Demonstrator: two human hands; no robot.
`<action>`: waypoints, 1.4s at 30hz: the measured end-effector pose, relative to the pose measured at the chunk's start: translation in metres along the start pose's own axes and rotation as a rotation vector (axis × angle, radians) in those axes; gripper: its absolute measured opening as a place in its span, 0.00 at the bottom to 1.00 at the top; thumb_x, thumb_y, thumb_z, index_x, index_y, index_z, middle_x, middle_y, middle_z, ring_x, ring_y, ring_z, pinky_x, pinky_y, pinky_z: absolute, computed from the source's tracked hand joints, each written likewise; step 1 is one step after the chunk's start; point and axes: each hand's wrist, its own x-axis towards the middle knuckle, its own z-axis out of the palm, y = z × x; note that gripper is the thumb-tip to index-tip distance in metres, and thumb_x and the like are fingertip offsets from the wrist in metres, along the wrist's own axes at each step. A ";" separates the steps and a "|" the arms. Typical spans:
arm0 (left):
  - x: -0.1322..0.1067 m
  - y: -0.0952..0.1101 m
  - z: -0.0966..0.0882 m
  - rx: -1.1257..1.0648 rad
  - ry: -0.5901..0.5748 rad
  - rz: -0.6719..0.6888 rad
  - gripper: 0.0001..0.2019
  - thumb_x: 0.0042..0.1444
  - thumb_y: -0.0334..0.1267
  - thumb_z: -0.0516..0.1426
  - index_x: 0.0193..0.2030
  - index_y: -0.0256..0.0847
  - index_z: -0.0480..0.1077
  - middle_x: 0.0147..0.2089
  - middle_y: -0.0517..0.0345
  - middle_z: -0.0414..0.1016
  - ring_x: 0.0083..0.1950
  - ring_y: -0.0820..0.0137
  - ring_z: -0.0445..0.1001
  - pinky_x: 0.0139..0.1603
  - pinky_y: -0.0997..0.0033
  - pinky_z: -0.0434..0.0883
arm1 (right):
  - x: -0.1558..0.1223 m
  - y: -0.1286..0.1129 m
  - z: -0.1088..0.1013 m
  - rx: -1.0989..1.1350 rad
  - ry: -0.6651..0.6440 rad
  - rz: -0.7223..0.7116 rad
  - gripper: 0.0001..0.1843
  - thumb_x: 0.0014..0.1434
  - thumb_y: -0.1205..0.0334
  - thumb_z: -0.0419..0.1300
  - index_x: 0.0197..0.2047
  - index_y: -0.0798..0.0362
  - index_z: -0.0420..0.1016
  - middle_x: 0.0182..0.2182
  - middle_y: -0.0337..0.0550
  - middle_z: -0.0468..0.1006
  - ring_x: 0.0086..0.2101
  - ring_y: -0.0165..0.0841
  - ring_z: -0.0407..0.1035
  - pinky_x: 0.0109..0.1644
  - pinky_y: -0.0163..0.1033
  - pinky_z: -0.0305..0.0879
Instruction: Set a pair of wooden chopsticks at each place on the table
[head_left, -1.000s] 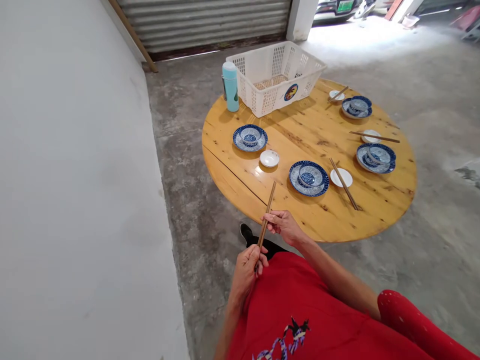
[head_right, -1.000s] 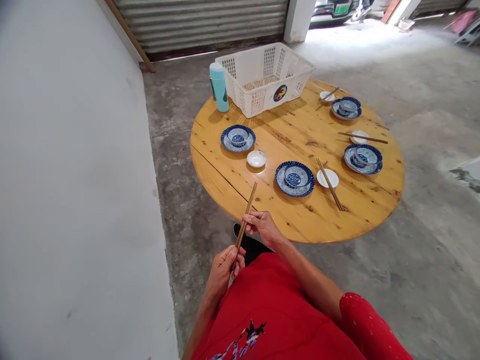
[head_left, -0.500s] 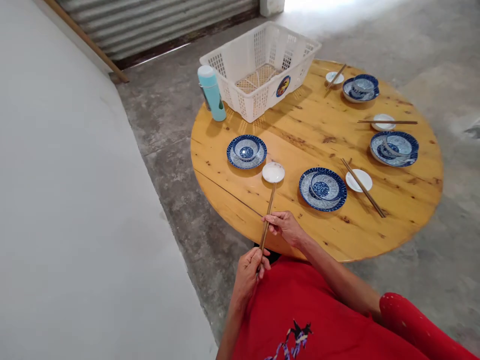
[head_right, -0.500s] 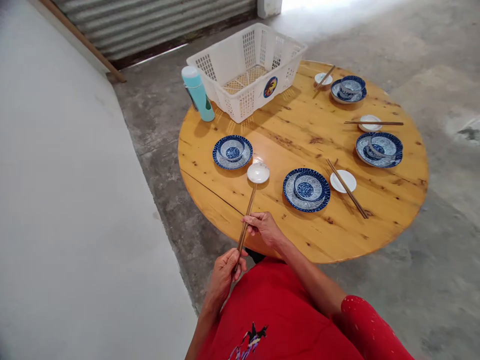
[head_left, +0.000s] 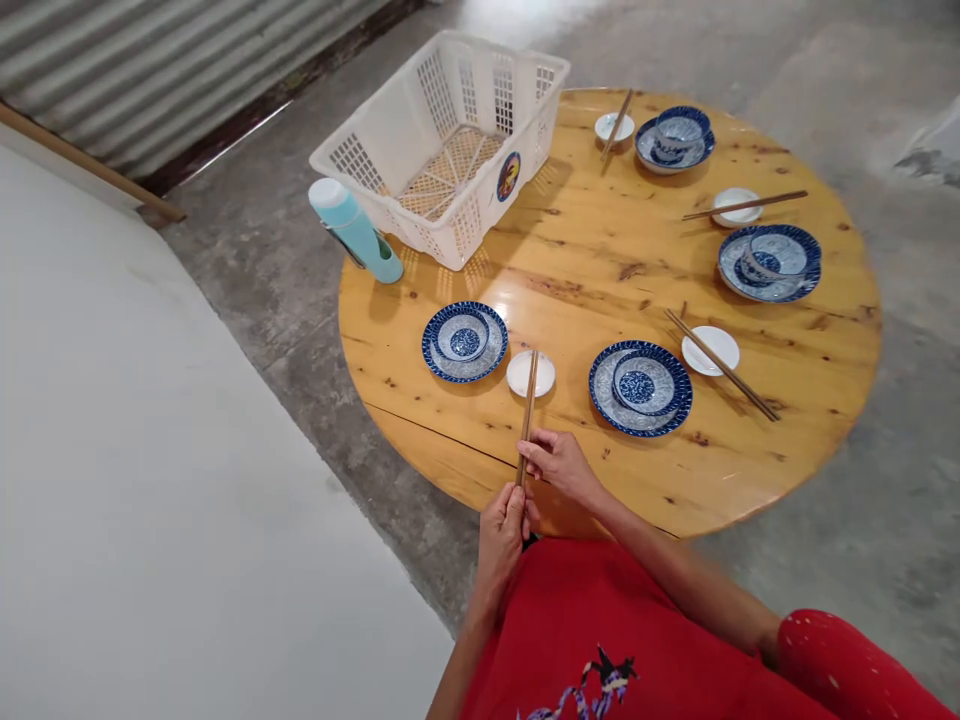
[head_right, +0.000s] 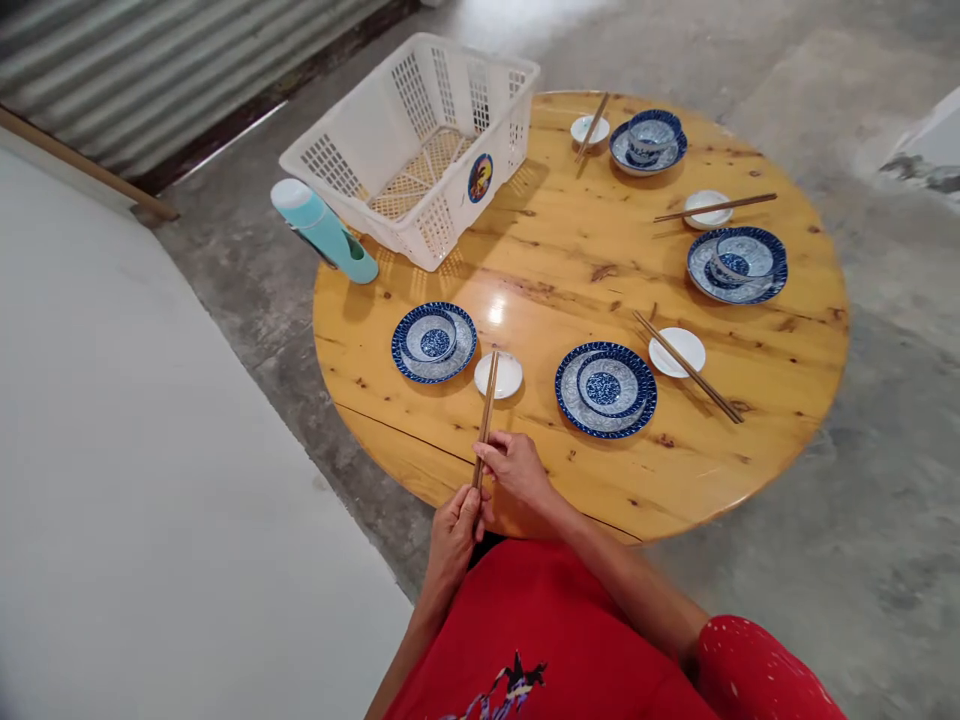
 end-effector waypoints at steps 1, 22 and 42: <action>0.005 0.002 0.001 0.068 0.011 0.036 0.18 0.66 0.50 0.47 0.33 0.40 0.67 0.25 0.63 0.67 0.22 0.76 0.59 0.26 0.75 0.58 | -0.003 0.001 0.001 -0.044 0.031 -0.002 0.17 0.56 0.49 0.60 0.26 0.53 0.70 0.19 0.35 0.70 0.20 0.26 0.63 0.24 0.32 0.58; 0.072 0.019 -0.048 0.557 -0.331 0.275 0.14 0.66 0.43 0.46 0.44 0.41 0.71 0.35 0.52 0.77 0.34 0.65 0.74 0.38 0.69 0.64 | 0.024 -0.015 0.024 -0.403 0.427 0.037 0.17 0.57 0.53 0.54 0.21 0.53 0.67 0.16 0.39 0.71 0.20 0.29 0.63 0.26 0.33 0.53; 0.111 -0.025 -0.199 0.704 -0.336 0.169 0.15 0.64 0.46 0.45 0.45 0.44 0.69 0.39 0.55 0.80 0.40 0.65 0.78 0.41 0.69 0.67 | 0.108 -0.047 0.044 -1.192 0.514 0.454 0.20 0.60 0.64 0.55 0.52 0.64 0.75 0.47 0.65 0.78 0.49 0.46 0.73 0.48 0.38 0.64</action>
